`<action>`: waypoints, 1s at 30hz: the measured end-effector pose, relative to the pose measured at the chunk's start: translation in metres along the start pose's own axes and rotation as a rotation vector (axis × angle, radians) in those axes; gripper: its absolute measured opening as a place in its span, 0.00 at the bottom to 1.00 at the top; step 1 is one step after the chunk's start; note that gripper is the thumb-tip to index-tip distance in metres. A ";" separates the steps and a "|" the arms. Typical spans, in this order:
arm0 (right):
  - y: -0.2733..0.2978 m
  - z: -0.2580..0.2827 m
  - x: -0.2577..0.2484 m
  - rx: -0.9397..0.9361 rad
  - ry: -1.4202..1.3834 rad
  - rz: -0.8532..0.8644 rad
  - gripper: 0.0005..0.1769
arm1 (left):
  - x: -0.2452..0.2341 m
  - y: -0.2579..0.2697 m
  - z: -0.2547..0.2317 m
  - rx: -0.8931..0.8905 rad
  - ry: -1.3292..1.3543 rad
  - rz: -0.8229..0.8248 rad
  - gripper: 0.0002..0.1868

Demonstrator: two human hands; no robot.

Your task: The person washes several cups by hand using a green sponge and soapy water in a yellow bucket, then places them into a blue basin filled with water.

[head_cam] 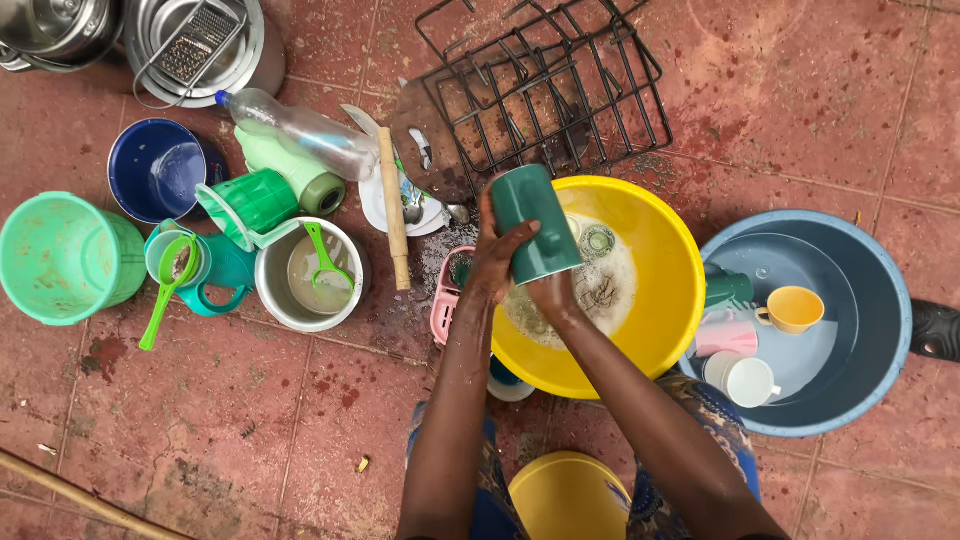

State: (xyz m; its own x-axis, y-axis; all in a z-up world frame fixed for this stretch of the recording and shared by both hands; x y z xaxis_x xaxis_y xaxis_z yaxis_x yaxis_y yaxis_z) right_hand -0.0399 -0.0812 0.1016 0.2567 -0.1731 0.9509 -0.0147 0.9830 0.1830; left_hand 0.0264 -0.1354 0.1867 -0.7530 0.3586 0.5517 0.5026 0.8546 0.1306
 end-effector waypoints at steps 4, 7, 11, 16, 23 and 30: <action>0.021 -0.008 0.003 0.036 0.363 0.017 0.23 | -0.033 0.013 -0.010 0.136 -0.143 -0.239 0.30; 0.021 0.022 0.019 -0.057 1.172 0.108 0.21 | -0.005 0.025 -0.011 0.362 -0.253 -0.164 0.20; 0.036 0.000 0.005 0.077 -0.290 -0.046 0.18 | -0.003 0.007 0.014 0.112 0.397 -0.108 0.29; 0.036 0.032 0.004 0.026 0.741 0.090 0.21 | -0.033 0.011 0.018 0.032 0.005 -0.334 0.28; 0.020 0.026 -0.034 0.059 0.035 0.128 0.25 | 0.009 0.000 0.051 0.024 0.518 -0.138 0.34; 0.004 0.021 -0.058 0.013 0.839 0.143 0.25 | -0.013 0.001 0.059 0.034 0.225 -0.210 0.32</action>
State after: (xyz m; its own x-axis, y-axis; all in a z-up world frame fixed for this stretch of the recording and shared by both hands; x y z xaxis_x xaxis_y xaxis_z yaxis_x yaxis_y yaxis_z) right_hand -0.0752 -0.0682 0.0521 0.8829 0.0607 0.4656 -0.1117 0.9903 0.0827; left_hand 0.0111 -0.1169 0.1309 -0.7242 0.0844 0.6844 0.3288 0.9147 0.2351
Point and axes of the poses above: each hand's wrist, its own y-axis away from the middle knuckle, its own x-axis out of the palm, z = x × y, the point moved 9 cm from there along -y, towards the middle knuckle, and after that the axes turned 14 degrees about z, right-handed, at the moved point
